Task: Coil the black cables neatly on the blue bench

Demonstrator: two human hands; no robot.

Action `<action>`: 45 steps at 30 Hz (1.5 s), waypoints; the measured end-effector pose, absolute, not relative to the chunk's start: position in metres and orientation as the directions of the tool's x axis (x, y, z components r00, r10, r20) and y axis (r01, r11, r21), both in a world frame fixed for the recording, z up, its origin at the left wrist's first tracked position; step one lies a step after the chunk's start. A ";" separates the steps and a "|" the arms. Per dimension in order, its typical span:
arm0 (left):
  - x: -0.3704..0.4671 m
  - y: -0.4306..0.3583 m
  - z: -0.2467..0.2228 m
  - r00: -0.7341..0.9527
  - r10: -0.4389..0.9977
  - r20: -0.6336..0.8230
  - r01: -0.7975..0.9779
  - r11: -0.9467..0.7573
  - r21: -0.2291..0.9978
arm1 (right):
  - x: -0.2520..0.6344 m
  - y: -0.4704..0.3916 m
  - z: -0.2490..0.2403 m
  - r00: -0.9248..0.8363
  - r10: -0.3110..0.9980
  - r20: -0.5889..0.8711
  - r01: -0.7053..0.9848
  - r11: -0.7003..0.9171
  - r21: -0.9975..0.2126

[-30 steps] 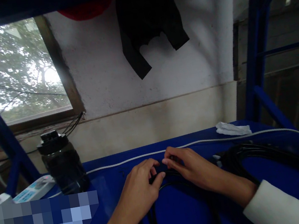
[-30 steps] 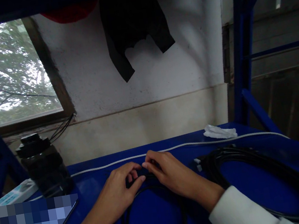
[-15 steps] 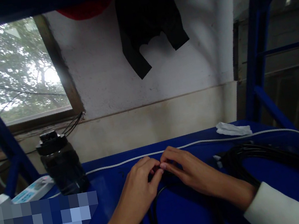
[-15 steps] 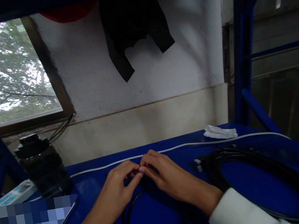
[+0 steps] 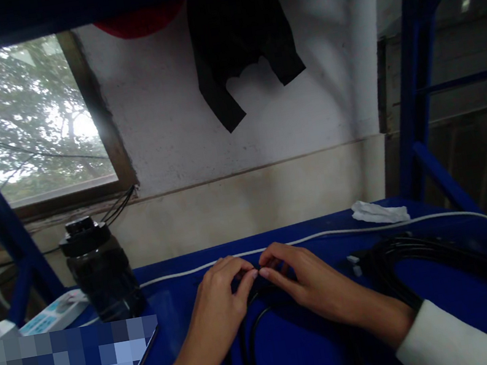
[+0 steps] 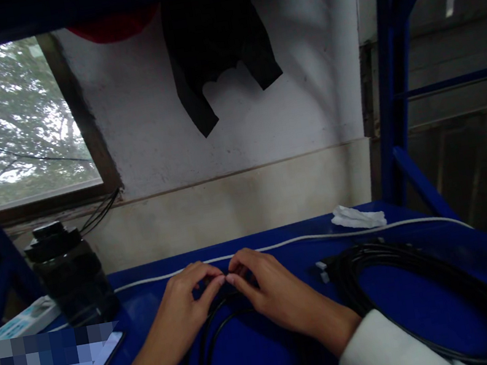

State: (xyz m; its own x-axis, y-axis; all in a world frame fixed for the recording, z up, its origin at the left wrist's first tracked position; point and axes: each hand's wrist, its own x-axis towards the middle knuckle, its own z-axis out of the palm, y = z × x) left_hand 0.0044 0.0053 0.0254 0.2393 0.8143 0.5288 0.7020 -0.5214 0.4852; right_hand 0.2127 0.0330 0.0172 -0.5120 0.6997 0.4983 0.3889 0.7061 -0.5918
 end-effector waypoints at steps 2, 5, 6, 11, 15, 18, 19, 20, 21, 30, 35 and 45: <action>0.003 0.006 0.026 0.216 0.815 0.538 0.726 -0.502 0.470 | 0.213 0.034 0.015 -0.507 0.707 0.494 0.395 0.700 -0.595; 0.001 0.007 0.026 0.185 0.817 0.546 0.745 -0.479 0.464 | 0.214 0.036 0.013 -0.503 0.717 0.482 0.411 0.689 -0.597; 0.001 0.007 0.026 0.177 0.819 0.546 0.749 -0.472 0.465 | 0.214 0.037 0.012 -0.502 0.720 0.479 0.417 0.687 -0.595; 0.003 0.007 0.027 0.148 0.823 0.548 0.735 -0.462 0.496 | 0.215 0.037 0.011 -0.506 0.716 0.481 0.430 0.693 -0.579; 0.007 0.005 0.028 0.169 0.817 0.552 0.721 -0.484 0.496 | 0.215 0.037 0.010 -0.517 0.707 0.482 0.421 0.701 -0.576; 0.008 0.005 0.027 0.189 0.810 0.556 0.706 -0.505 0.497 | 0.214 0.037 0.010 -0.519 0.701 0.489 0.412 0.706 -0.576; 0.008 0.005 0.026 0.201 0.804 0.560 0.703 -0.516 0.490 | 0.214 0.036 0.011 -0.521 0.700 0.488 0.410 0.707 -0.576; 0.008 0.005 0.025 0.214 0.797 0.565 0.703 -0.527 0.478 | 0.214 0.036 0.011 -0.523 0.700 0.487 0.409 0.707 -0.577; 0.007 0.006 0.024 0.227 0.790 0.569 0.705 -0.537 0.464 | 0.213 0.036 0.012 -0.524 0.700 0.486 0.410 0.707 -0.577; 0.006 0.009 0.021 0.240 0.792 0.562 0.745 -0.521 0.416 | 0.210 0.030 0.019 -0.521 0.692 0.501 0.390 0.714 -0.582; 0.003 0.009 0.019 0.190 0.793 0.579 0.810 -0.460 0.364 | 0.211 0.032 0.015 -0.506 0.702 0.501 0.410 0.707 -0.576; -0.007 0.009 0.021 0.073 0.874 0.481 0.936 -0.226 0.269 | 0.213 0.030 0.014 -0.535 0.723 0.437 0.464 0.683 -0.563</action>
State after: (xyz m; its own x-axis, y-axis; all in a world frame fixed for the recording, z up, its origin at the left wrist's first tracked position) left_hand -0.0074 0.0093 0.0205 0.0725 0.8739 0.4806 0.9361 -0.2259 0.2695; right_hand 0.2133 0.0303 0.0144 -0.5350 0.7233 0.4366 0.4643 0.6834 -0.5634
